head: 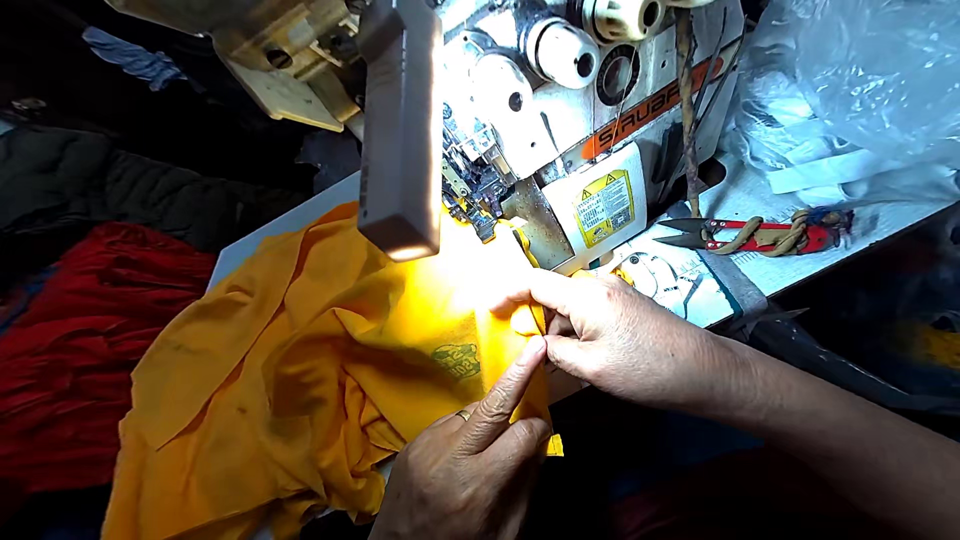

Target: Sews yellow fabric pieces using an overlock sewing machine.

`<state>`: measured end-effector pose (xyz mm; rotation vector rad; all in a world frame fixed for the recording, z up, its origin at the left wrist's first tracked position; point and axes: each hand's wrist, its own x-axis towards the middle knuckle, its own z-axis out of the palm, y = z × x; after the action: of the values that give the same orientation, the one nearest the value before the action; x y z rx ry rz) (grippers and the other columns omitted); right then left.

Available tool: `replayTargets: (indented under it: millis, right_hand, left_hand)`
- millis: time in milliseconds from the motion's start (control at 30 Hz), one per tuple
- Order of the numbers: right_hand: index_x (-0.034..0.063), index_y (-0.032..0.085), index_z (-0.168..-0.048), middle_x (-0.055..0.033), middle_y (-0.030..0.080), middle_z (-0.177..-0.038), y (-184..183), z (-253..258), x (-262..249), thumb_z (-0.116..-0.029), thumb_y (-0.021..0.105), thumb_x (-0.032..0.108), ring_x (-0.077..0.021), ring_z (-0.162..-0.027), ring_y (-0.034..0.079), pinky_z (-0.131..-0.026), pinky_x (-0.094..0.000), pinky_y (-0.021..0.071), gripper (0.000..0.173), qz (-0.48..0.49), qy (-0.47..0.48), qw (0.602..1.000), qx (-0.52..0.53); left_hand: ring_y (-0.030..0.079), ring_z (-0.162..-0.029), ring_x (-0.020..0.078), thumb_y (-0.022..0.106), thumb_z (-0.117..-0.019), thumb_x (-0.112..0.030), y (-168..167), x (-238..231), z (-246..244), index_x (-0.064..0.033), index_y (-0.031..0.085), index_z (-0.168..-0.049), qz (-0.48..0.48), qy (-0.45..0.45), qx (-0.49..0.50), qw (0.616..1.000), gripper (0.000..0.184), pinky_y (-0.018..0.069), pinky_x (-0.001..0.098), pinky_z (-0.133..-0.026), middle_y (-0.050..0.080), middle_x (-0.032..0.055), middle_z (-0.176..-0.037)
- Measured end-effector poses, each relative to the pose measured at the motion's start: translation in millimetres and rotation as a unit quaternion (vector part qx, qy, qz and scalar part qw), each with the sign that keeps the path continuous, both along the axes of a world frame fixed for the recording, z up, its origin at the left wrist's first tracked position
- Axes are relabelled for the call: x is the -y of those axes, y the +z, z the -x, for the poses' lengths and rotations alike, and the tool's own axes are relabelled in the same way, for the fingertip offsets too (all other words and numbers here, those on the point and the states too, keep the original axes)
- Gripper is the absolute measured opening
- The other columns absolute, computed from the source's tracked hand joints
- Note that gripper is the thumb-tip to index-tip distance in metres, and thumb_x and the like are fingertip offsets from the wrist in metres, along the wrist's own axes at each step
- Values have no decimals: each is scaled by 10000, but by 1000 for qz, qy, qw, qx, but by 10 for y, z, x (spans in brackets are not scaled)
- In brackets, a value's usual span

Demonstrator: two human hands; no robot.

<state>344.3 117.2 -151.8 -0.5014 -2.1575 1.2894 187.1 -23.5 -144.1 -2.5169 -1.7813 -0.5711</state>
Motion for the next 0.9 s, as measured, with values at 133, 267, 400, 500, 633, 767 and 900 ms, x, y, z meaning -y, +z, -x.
replayTargets:
  millis: [133, 267, 400, 500, 633, 767, 900]
  right_hand:
    - [54, 703, -1001, -40, 699, -855, -4, -38, -42, -883, 662, -71, -61, -697, 648, -648, -203, 546, 177, -17, 2, 1000, -15]
    - [44, 700, -950, -20, 677, -845, 86, -87, -84, -921, 590, -56, -15, -706, 615, -642, -168, 503, 151, 33, 2, 999, -13]
    - [38, 696, -940, 4, 683, -860, 76, -52, -106, -963, 569, -10, 15, -711, 637, -675, -159, 546, 138, 129, 27, 990, -47]
    - [29, 693, -927, 1, 680, -846, 48, -20, -105, -966, 574, -20, -12, -712, 647, -675, -177, 561, 135, 209, 26, 974, -79]
    - [25, 680, -948, -2, 664, -810, 9, -1, -66, -1008, 565, 32, -22, -691, 643, -665, -180, 558, 130, 282, 21, 955, -94]
    - [45, 618, -1015, -37, 650, -855, -14, 19, -21, -989, 610, 46, -64, -692, 663, -653, -217, 588, 27, 303, 27, 947, -98]
    - [51, 609, -1094, -45, 661, -862, 7, 61, 30, -961, 678, 79, -70, -674, 665, -633, -222, 583, 153, 275, 7, 957, -90]
  left_hand:
    - [670, -780, 137, 545, -1014, -159, 46, 76, -10, -117, 688, -887, 3, -10, 13, 1000, 195, 485, 257, -699, 680, 143, -1323]
    - [634, -730, 145, 553, -1015, -169, 26, 150, 24, -129, 684, -918, 7, 1, 33, 999, 169, 453, 271, -666, 662, 166, -1335]
    - [658, -744, 134, 579, -991, -155, -4, 139, -2, -116, 696, -890, 7, 27, 46, 999, 159, 476, 245, -664, 616, 241, -1372]
    - [668, -773, 90, 594, -989, -161, -16, 103, -29, -106, 709, -882, 12, 33, 74, 997, 166, 498, 191, -699, 551, 279, -1428]
    - [673, -757, 81, 600, -989, -171, -35, 68, -24, -110, 722, -884, 13, 25, 69, 997, 172, 495, 187, -678, 532, 281, -1454]
    - [647, -762, 82, 588, -991, -190, -31, 40, -6, -125, 721, -877, 12, 21, 54, 998, 187, 466, 190, -662, 538, 262, -1455]
    - [665, -701, 159, 528, -1030, -228, -55, 13, -21, -137, 727, -887, -26, 4, 18, 1000, 262, 500, 235, -691, 740, 192, -1028]
